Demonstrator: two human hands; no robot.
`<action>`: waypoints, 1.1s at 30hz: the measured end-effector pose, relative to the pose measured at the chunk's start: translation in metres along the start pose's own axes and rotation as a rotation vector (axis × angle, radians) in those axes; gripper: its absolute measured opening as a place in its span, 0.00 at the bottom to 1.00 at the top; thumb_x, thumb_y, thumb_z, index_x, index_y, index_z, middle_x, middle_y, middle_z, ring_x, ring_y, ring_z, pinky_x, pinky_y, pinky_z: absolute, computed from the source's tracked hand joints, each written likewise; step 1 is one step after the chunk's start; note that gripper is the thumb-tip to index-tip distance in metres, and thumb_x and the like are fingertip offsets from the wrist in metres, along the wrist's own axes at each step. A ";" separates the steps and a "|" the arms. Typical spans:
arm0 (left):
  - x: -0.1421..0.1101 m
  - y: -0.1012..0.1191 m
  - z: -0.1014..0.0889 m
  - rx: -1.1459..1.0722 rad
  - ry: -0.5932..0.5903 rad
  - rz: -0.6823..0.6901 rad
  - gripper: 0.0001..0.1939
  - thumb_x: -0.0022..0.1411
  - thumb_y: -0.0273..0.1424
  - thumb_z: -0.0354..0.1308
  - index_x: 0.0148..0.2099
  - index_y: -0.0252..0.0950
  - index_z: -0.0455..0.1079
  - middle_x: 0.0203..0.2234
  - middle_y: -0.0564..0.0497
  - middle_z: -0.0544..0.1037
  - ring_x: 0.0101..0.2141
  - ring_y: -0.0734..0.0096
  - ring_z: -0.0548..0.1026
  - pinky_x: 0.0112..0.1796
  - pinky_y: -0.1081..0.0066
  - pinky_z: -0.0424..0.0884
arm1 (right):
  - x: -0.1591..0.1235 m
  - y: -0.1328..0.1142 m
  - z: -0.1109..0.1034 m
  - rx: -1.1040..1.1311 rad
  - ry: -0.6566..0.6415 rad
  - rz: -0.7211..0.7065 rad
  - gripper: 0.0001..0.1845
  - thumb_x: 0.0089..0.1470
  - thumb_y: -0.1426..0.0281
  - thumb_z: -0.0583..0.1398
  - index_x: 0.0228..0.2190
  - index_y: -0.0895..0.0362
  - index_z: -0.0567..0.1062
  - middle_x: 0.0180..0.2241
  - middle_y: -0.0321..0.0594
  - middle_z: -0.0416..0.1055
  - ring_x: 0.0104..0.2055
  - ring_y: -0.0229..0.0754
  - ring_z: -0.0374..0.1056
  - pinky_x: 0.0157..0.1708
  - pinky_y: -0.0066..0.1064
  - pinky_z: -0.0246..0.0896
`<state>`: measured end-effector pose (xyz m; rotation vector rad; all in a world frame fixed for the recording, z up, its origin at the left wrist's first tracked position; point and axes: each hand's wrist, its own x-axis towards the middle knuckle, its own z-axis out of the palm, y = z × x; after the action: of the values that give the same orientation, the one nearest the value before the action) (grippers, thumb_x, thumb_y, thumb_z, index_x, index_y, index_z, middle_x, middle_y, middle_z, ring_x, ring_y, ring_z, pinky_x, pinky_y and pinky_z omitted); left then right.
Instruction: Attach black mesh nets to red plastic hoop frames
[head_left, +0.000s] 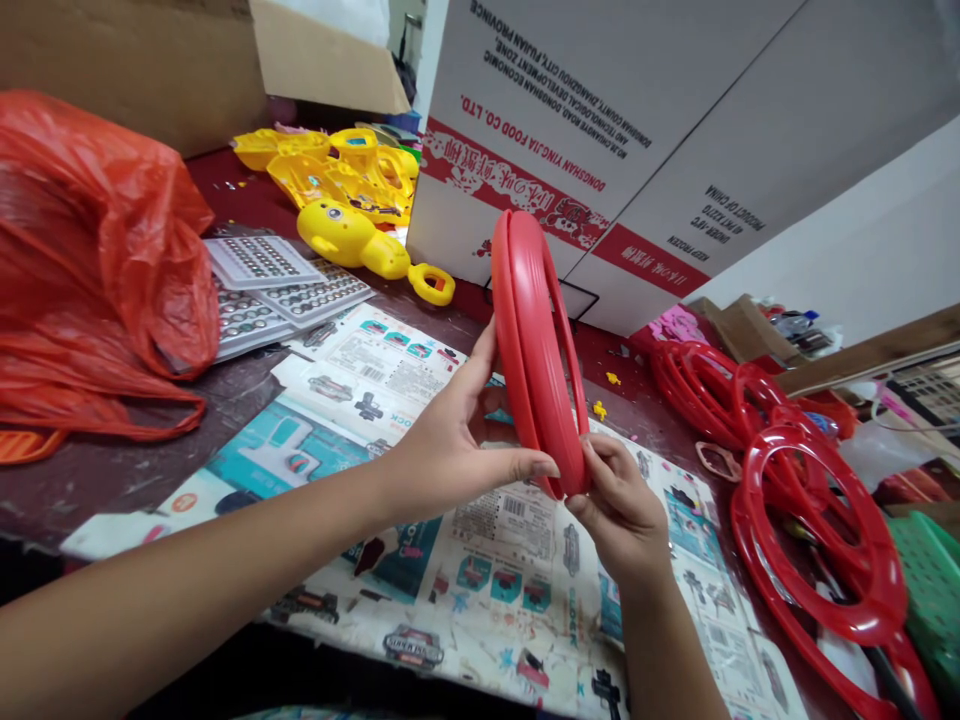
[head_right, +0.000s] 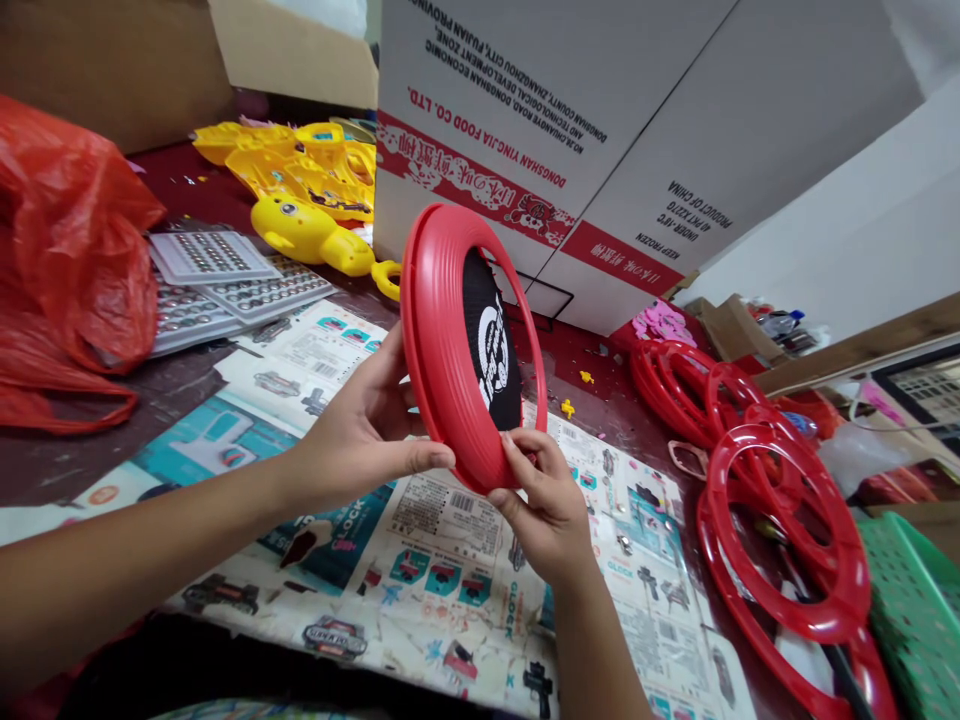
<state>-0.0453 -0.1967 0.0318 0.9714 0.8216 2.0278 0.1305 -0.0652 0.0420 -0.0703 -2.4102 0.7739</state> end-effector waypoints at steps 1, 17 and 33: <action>0.000 0.001 0.000 0.005 0.003 -0.002 0.58 0.49 0.29 0.72 0.71 0.50 0.37 0.53 0.46 0.72 0.49 0.54 0.75 0.49 0.57 0.77 | 0.000 0.000 0.000 -0.005 -0.002 -0.006 0.29 0.58 0.71 0.61 0.58 0.38 0.66 0.49 0.41 0.68 0.50 0.44 0.66 0.50 0.41 0.65; 0.001 0.002 0.001 0.003 0.000 0.006 0.58 0.49 0.28 0.72 0.71 0.50 0.36 0.55 0.46 0.71 0.47 0.58 0.76 0.48 0.59 0.77 | 0.000 -0.001 0.003 -0.041 -0.009 -0.055 0.31 0.58 0.72 0.60 0.60 0.39 0.64 0.49 0.42 0.66 0.49 0.43 0.66 0.48 0.38 0.66; 0.000 -0.003 0.000 -0.049 0.010 -0.018 0.54 0.52 0.26 0.69 0.70 0.47 0.39 0.42 0.49 0.77 0.44 0.60 0.78 0.46 0.61 0.77 | 0.002 -0.005 0.002 -0.004 -0.045 0.033 0.29 0.58 0.72 0.61 0.58 0.39 0.67 0.48 0.42 0.66 0.49 0.41 0.66 0.48 0.36 0.65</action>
<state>-0.0440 -0.1949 0.0298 0.9240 0.7792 2.0293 0.1290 -0.0700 0.0447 -0.0946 -2.4586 0.7938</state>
